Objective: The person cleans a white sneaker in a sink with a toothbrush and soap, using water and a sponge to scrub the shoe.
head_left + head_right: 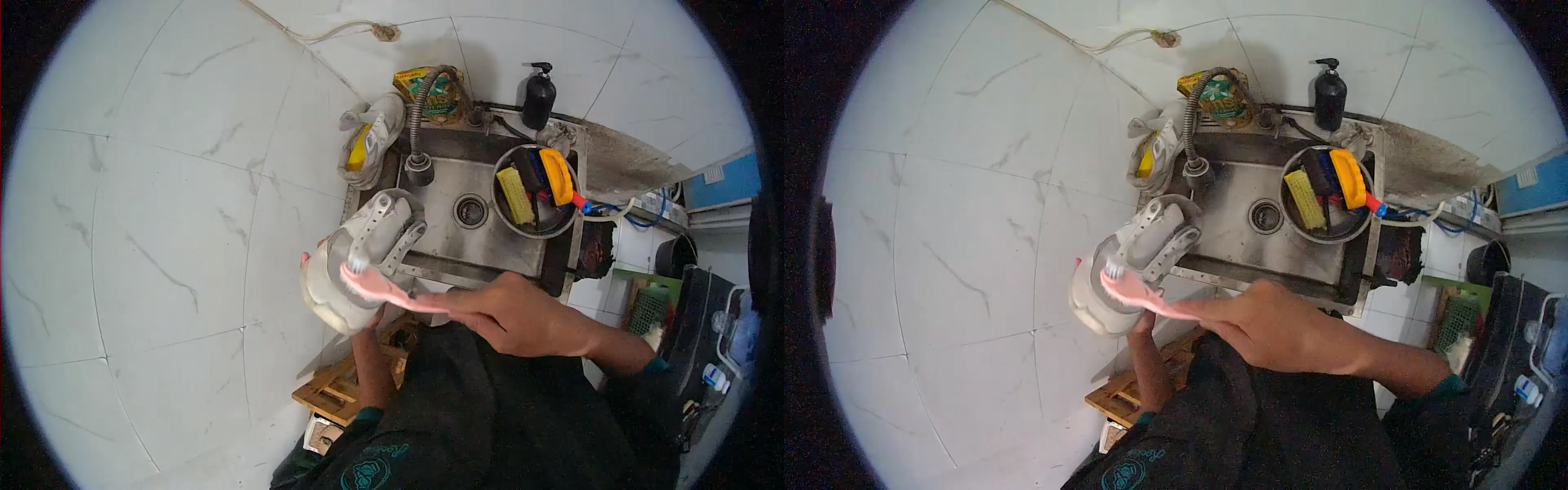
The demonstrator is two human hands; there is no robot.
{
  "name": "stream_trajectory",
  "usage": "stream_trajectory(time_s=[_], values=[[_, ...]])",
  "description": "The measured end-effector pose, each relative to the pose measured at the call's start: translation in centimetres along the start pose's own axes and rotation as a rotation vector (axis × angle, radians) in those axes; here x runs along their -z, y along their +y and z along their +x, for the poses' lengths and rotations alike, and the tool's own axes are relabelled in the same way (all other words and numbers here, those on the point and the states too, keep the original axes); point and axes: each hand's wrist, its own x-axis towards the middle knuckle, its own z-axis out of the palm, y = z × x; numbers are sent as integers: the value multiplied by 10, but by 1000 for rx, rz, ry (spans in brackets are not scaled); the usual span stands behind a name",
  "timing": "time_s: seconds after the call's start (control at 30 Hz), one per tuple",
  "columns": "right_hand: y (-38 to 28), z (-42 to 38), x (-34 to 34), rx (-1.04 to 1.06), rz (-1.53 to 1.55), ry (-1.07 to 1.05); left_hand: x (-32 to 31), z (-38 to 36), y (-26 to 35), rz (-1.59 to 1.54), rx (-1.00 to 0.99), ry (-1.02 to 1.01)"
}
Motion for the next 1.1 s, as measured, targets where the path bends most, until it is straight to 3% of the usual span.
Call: stream_trajectory(time_s=[0.1, 0.2, 0.27, 0.37, 0.4, 0.53, 0.63, 0.67, 0.77, 0.8, 0.87, 0.97, 1.1], values=[[9, 12, -9, -45, -65, -9, 29, -21, -50, 485, 27, -240], [9, -7, -8, 14, 34, 7, 58, 5, -107, 476, -370, 30], [4, -11, 5, -4, 51, -45, 35, 0, -89, 700, -296, -50], [22, 22, -10, -129, 19, 80, -6, -13, -18, 342, -77, -170], [15, 19, -9, -200, -66, -29, -14, -12, -10, 343, -43, -177], [35, -3, -23, 82, 54, 227, -36, -12, 9, 343, 105, -185], [31, 19, -13, -182, 21, 58, -44, -24, 17, 300, 207, -194], [29, 12, -12, -159, -46, -38, -44, -22, 15, 227, 211, -191], [52, -25, -2, -22, 58, 32, -43, -9, 8, -168, 219, -145], [51, -35, 7, -93, 71, 90, -40, -6, 7, -293, 231, -129], [46, -45, 34, -558, 2, 79, -32, -1, 5, -501, 266, -129], [92, -66, 36, -361, -186, 540, -17, 0, -14, -722, 378, -197], [144, -79, 40, -369, -463, 690, -27, -2, -32, -889, 418, -205]])
